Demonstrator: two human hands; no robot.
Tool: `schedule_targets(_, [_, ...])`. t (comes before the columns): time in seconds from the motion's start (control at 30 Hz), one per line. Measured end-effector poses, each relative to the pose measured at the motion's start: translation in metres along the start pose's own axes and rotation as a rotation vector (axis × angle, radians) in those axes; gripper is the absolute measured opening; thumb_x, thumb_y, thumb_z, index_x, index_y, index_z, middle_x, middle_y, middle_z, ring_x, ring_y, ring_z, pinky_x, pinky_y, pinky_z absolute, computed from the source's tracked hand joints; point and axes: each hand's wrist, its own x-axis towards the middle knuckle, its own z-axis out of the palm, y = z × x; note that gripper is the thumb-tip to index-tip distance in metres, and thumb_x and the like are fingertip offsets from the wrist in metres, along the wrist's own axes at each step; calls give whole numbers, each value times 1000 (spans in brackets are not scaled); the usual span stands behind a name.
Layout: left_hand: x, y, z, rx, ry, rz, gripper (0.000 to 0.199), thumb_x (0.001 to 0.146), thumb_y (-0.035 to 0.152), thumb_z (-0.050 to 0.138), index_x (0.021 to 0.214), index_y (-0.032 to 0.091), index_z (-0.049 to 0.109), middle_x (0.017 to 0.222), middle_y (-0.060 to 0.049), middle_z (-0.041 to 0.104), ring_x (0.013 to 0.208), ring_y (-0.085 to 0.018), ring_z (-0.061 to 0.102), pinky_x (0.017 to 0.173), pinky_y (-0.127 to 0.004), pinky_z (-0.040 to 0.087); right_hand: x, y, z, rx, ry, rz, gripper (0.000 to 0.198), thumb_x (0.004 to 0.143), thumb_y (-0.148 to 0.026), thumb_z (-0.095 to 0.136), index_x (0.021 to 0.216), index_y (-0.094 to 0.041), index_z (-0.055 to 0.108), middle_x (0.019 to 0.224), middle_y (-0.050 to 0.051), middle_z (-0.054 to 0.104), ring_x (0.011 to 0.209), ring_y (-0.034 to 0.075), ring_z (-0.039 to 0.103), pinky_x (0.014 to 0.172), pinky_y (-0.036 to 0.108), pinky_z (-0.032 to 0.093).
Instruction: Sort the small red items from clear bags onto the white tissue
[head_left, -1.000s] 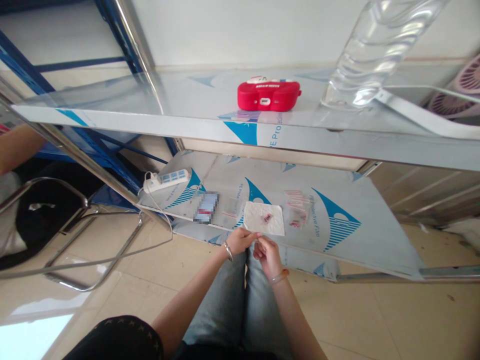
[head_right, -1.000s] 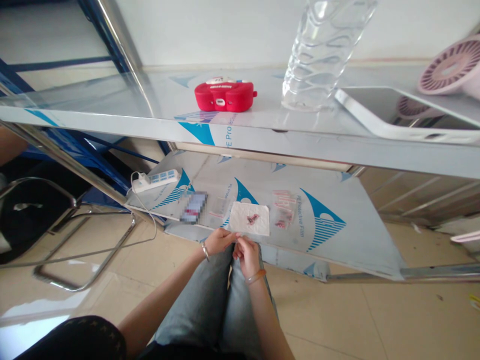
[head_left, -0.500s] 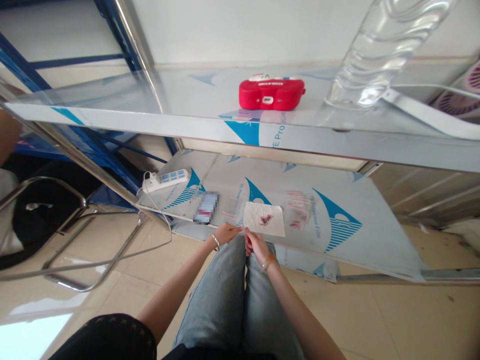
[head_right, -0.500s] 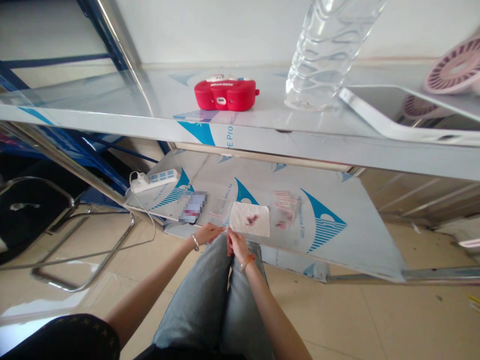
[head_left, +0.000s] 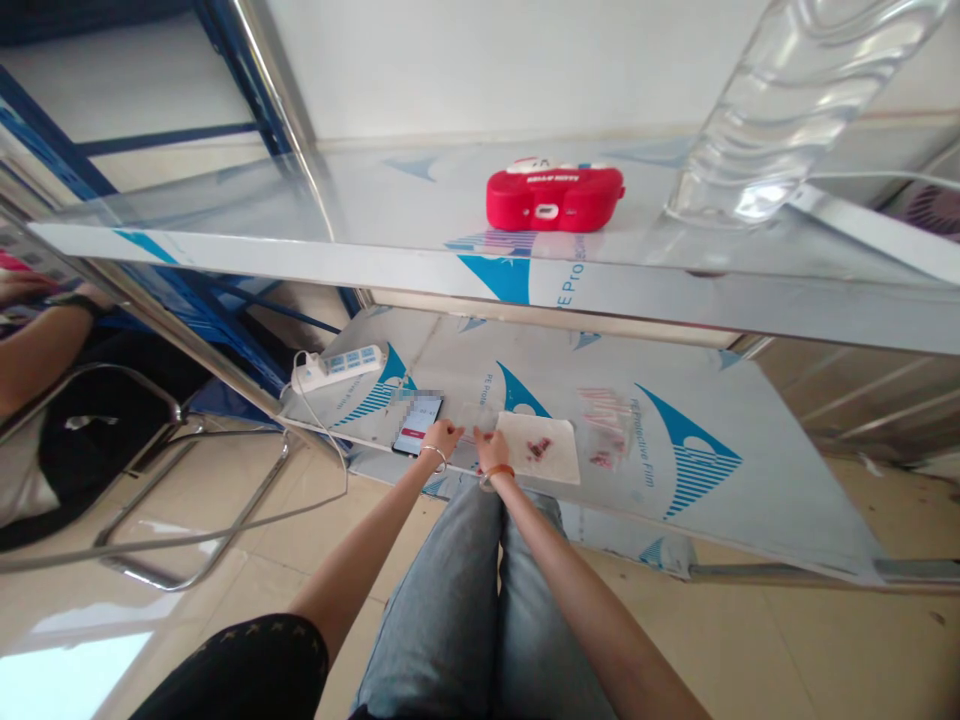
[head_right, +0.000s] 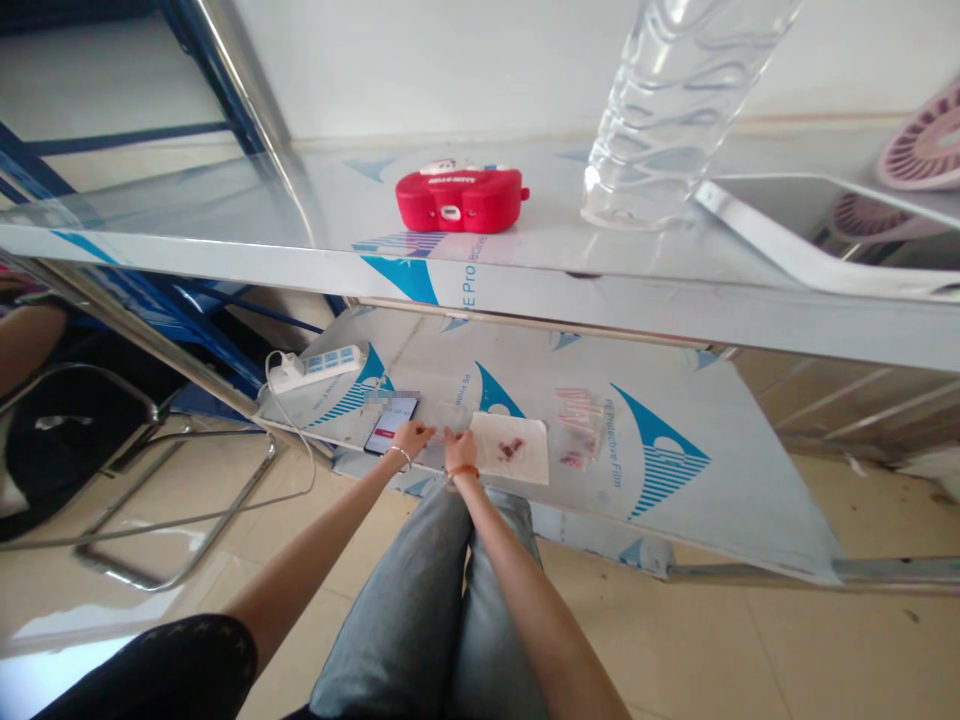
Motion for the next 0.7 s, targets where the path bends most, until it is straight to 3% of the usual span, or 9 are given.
schedule_targets(0.13, [5, 2, 0, 73, 29, -83, 32, 82, 39, 49, 90, 13, 66, 95, -15, 68, 89, -24, 62, 68, -29, 43, -6, -3, 1, -183, 120, 43, 20, 66, -24, 67, 66, -19, 47, 50, -4, 48, 58, 18, 56, 59, 28, 41])
schedule_targets(0.37, [-4, 6, -1, 176, -13, -159, 42, 85, 42, 45, 104, 8, 62, 107, -23, 63, 101, -29, 61, 75, -32, 45, -9, -17, -21, -271, 134, -22, 17, 64, -17, 60, 80, -18, 56, 60, 0, 56, 66, 21, 57, 67, 31, 42])
schedule_targets(0.5, [-7, 6, -4, 224, -79, -170, 46, 87, 42, 40, 107, 6, 61, 111, -25, 61, 105, -31, 59, 77, -33, 45, 5, -29, -65, -516, 279, -65, 22, 74, -24, 52, 94, -18, 58, 67, 2, 58, 70, 21, 55, 68, 31, 39])
schedule_targets(0.57, [-7, 6, -6, 242, -123, -164, 46, 87, 43, 41, 106, 7, 62, 111, -25, 61, 106, -32, 59, 78, -34, 45, 10, -33, -96, -595, 419, -82, 25, 76, -25, 50, 98, -16, 58, 81, 9, 62, 77, 23, 55, 69, 33, 38])
schedule_targets(0.7, [-11, 9, -8, 257, -173, -138, 48, 85, 46, 40, 107, 9, 63, 113, -24, 61, 108, -32, 58, 79, -34, 45, 12, -25, -158, -671, 686, -43, 36, 77, -28, 48, 108, -11, 52, 109, 25, 54, 105, 36, 43, 81, 46, 32])
